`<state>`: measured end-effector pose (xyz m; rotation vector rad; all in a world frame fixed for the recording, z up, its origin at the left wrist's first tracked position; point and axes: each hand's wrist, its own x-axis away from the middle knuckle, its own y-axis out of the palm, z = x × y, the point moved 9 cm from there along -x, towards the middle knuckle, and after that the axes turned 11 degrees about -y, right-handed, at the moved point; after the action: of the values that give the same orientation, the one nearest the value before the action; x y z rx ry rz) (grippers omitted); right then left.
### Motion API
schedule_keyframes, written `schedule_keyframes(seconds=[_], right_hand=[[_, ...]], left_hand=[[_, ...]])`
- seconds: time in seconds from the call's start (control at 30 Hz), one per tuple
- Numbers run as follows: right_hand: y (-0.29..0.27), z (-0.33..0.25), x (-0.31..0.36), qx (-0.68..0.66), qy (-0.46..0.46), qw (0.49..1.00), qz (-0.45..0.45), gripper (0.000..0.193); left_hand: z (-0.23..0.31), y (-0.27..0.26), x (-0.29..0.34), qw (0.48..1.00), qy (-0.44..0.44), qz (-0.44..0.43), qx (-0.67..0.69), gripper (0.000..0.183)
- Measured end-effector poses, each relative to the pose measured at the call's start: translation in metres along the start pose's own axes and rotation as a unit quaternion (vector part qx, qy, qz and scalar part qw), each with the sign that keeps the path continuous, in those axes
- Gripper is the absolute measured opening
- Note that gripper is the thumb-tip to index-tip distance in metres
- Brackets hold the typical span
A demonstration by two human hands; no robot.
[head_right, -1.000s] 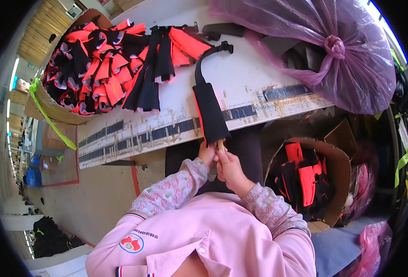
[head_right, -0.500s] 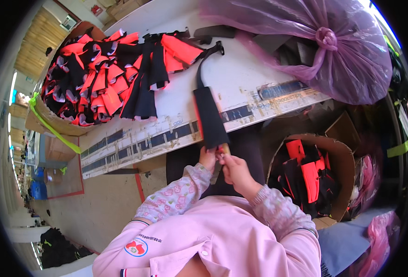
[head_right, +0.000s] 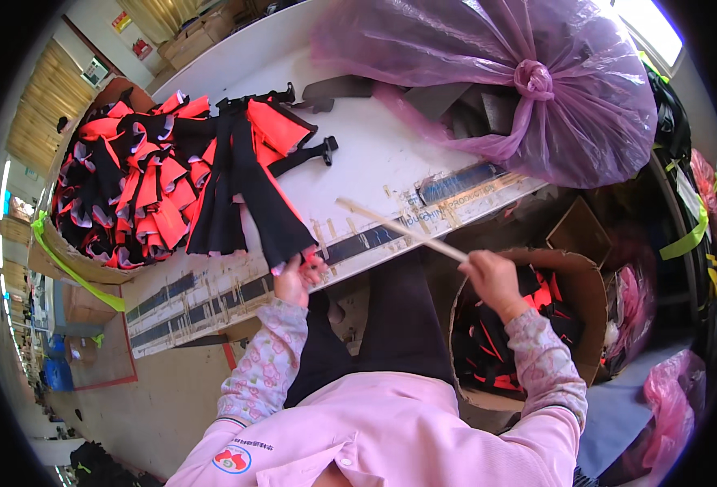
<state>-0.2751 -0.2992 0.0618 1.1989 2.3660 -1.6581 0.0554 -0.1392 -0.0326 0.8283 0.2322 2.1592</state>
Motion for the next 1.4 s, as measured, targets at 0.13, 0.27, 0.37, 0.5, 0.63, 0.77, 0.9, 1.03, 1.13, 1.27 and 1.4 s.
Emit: schedule_keyframes(seconds=[0.13,0.27,0.37,0.5,0.63,0.77,0.9,1.03,1.13,1.27,1.4], right_hand=[[-0.007,0.029,-0.056,0.139,-0.036,0.99,0.003,0.021],[0.011,0.047,-0.138,0.139,-0.101,0.981,0.09,0.024],[0.058,0.125,-0.199,-0.202,0.067,0.966,0.144,0.03],[0.096,0.155,-0.232,-0.456,0.301,0.821,0.167,0.034],[0.09,0.103,-0.208,-0.587,0.296,0.689,0.307,0.029],[0.096,-0.053,-0.122,-0.684,0.218,0.692,0.08,0.011],[0.094,-0.138,-0.011,-0.773,0.207,0.58,-0.152,0.007],[0.101,-0.14,0.047,-0.761,0.251,0.563,-0.204,0.007],[0.096,-0.136,0.048,-0.745,0.268,0.587,-0.167,0.007],[0.089,-0.137,0.035,-0.72,0.289,0.623,-0.103,0.009],[0.094,-0.144,0.011,-0.67,0.321,0.669,-0.043,0.01]], left_hand=[[-0.019,0.024,0.008,0.997,-0.025,-0.046,-0.058,0.029],[-0.011,0.025,0.009,0.995,-0.025,-0.053,-0.081,0.027],[-0.019,0.021,0.001,0.993,-0.072,-0.057,-0.07,0.025],[-0.02,0.019,0.001,0.991,-0.103,-0.054,-0.071,0.026],[-0.021,0.02,0.001,0.989,-0.112,-0.057,-0.075,0.026],[-0.019,0.011,0.002,0.991,-0.115,-0.023,-0.064,0.028],[-0.029,-0.004,-0.022,0.996,0.036,-0.072,0.049,0.024],[-0.033,0.016,-0.011,0.971,-0.203,-0.093,-0.085,0.021],[-0.028,0.009,-0.012,0.996,-0.082,-0.038,0.003,0.019],[-0.026,0.007,-0.017,0.999,-0.036,-0.039,-0.011,0.018],[-0.024,0.003,-0.01,0.992,-0.015,0.013,-0.125,0.028]])
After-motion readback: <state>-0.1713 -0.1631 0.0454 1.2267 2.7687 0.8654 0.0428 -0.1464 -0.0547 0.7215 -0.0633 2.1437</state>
